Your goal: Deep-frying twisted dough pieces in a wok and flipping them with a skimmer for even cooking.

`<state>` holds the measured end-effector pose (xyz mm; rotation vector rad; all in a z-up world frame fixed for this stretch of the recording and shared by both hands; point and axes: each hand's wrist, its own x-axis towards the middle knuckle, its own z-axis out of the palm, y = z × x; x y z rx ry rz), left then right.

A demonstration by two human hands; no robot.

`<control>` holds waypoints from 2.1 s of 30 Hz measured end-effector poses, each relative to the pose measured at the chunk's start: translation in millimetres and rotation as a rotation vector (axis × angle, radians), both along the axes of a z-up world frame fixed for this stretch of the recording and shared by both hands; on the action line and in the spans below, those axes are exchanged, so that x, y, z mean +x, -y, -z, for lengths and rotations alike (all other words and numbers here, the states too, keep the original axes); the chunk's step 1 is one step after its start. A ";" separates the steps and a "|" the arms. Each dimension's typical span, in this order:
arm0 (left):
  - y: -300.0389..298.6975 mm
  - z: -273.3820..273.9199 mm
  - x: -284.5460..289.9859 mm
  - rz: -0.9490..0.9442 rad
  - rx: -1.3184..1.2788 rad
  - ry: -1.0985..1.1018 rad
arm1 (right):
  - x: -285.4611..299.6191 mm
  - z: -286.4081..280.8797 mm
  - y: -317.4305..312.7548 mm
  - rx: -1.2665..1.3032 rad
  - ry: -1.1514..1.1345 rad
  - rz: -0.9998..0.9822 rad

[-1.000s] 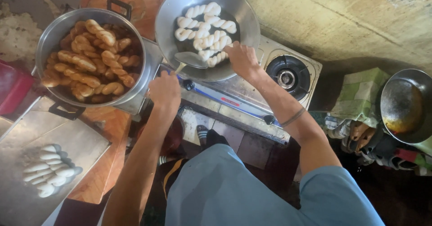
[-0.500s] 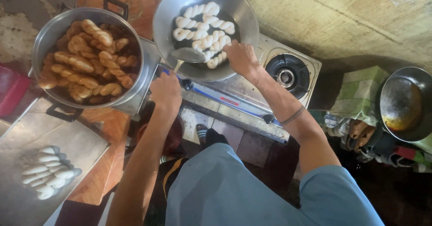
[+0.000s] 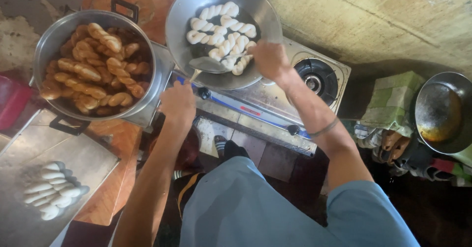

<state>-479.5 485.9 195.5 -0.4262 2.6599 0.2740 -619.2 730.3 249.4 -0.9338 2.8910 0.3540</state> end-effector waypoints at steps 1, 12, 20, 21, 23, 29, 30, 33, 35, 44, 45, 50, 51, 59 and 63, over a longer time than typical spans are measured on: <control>-1.6 -20.4 5.4 -0.002 0.002 0.001 | -1.0 -8.6 -2.1 0.002 0.001 -0.002; -11.5 -66.4 11.0 0.078 -0.157 -0.102 | -64.1 16.6 -30.7 0.046 -0.064 -0.084; -15.1 -67.9 15.5 0.071 -0.121 -0.133 | -64.5 3.4 -17.0 0.165 -0.048 -0.111; -14.8 -69.3 14.7 0.076 -0.122 -0.126 | -66.9 3.7 -14.0 0.226 -0.040 -0.118; -12.1 -61.2 16.3 0.081 -0.147 -0.140 | -73.5 6.6 -7.4 0.245 -0.022 -0.118; -8.8 -77.3 24.8 0.067 -0.148 -0.089 | -91.2 15.4 17.9 0.340 -0.057 -0.143; -8.4 -82.4 28.0 0.061 -0.155 -0.093 | -92.5 15.8 24.0 0.357 -0.020 -0.127; 2.7 -76.7 45.9 0.052 -0.136 -0.234 | -100.2 28.0 34.6 0.357 -0.082 -0.174; 1.8 -92.6 59.0 0.017 -0.109 -0.216 | -106.8 39.8 39.1 0.380 -0.072 -0.216; 13.4 -138.3 123.0 -0.137 0.029 -0.230 | -145.6 36.2 49.2 0.395 0.158 -0.128; 12.9 -147.4 128.6 -0.181 0.082 -0.167 | -150.8 32.7 48.2 0.363 0.252 -0.043; 17.9 -160.9 159.9 -0.284 0.074 -0.102 | -131.4 -10.4 37.9 0.365 0.138 -0.135; 20.1 -155.5 168.9 -0.258 0.019 -0.145 | -123.4 -21.7 38.0 0.340 0.119 -0.123; 22.2 -155.1 197.5 -0.473 0.103 -0.020 | -142.3 9.0 30.4 0.381 0.001 -0.161; 25.3 -117.6 222.8 -0.495 0.082 -0.088 | -135.9 2.3 40.1 0.458 0.055 -0.120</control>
